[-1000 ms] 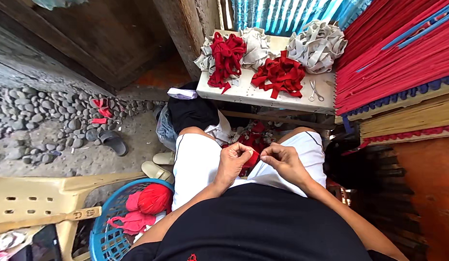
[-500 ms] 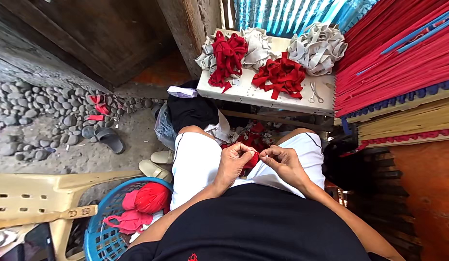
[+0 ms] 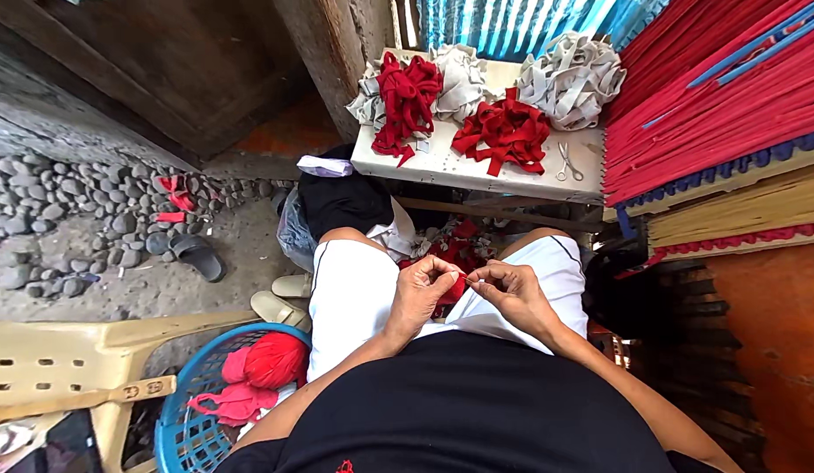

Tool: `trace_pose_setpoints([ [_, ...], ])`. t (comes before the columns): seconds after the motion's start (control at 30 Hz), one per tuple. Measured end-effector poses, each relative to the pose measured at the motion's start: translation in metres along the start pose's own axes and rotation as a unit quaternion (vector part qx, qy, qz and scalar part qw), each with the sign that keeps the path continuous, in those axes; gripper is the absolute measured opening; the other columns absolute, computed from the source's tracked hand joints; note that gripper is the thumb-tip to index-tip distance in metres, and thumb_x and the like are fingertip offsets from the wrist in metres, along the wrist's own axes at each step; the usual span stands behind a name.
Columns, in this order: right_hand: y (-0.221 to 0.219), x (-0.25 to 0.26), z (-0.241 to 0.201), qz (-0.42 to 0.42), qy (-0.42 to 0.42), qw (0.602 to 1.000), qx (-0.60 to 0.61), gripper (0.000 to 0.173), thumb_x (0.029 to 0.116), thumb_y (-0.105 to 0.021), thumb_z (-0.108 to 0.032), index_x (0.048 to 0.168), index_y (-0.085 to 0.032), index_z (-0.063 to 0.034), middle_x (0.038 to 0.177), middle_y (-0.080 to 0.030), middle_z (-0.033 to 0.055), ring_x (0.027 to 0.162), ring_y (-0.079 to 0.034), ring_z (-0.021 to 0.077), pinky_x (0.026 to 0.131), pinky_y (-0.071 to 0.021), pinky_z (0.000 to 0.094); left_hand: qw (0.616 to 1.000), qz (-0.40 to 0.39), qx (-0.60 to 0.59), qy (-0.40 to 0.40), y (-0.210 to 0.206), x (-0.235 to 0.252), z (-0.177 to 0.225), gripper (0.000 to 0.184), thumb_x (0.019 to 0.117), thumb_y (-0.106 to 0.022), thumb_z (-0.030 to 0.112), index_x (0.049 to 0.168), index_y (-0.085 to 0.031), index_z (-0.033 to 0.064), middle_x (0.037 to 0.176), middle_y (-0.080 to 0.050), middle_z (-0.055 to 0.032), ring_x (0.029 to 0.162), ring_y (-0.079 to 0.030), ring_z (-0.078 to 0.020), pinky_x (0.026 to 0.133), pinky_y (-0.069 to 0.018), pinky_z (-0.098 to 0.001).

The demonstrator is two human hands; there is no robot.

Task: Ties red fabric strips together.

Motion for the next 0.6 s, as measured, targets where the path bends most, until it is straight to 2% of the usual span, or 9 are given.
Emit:
trace_pose_setpoints([
  [0.1, -0.001, 0.000, 0.001, 0.013, -0.010, 1.000, -0.002, 0.008, 0.0947, -0.066, -0.004, 0.095, -0.075, -0.0035, 0.079, -0.064, 0.0007, 0.062, -0.055, 0.0041, 0.057, -0.0472, 0.0196, 0.999, -0.010, 0.028, -0.034, -0.001, 0.000, 0.001, 0.006, 0.0931, -0.070, 0.000, 0.098, -0.073, 0.0015, 0.097, -0.073, -0.0090, 0.090, -0.070, -0.0164, 0.083, -0.0592, -0.0332],
  [0.27, -0.007, 0.000, 0.005, 0.031, -0.027, 0.999, 0.010, 0.008, 0.0960, -0.065, -0.004, 0.097, -0.073, -0.0030, 0.081, -0.068, 0.0019, 0.062, -0.058, 0.0050, 0.057, -0.0491, 0.0209, 0.993, -0.021, 0.058, -0.097, -0.005, -0.002, -0.002, 0.008, 0.0924, -0.069, -0.002, 0.099, -0.073, -0.0005, 0.103, -0.074, -0.0089, 0.094, -0.072, -0.0161, 0.083, -0.0619, -0.0316],
  [0.4, -0.009, -0.001, 0.007, 0.048, -0.022, 0.998, 0.019, 0.008, 0.0958, -0.065, -0.003, 0.096, -0.072, -0.0025, 0.083, -0.068, 0.0023, 0.063, -0.058, 0.0050, 0.058, -0.0500, 0.0207, 0.992, -0.025, 0.049, -0.113, -0.006, -0.002, -0.004, 0.008, 0.0924, -0.070, -0.002, 0.099, -0.074, -0.0009, 0.106, -0.073, -0.0101, 0.098, -0.071, -0.0177, 0.086, -0.0619, -0.0329],
  [0.6, -0.013, -0.001, 0.010, 0.078, -0.024, 0.996, 0.045, 0.007, 0.0954, -0.065, -0.002, 0.095, -0.071, -0.0019, 0.080, -0.067, 0.0031, 0.061, -0.057, 0.0056, 0.055, -0.0480, 0.0212, 0.990, -0.028, 0.043, -0.128, -0.009, -0.002, -0.006, 0.008, 0.0923, -0.070, -0.002, 0.099, -0.074, -0.0015, 0.106, -0.073, -0.0108, 0.097, -0.071, -0.0181, 0.085, -0.0623, -0.0328],
])
Point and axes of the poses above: each hand's wrist, its own x-axis towards the middle knuckle, its own y-axis out of the back of the hand, z = x × y, the point moved 2 cm from there along x, towards the middle knuckle
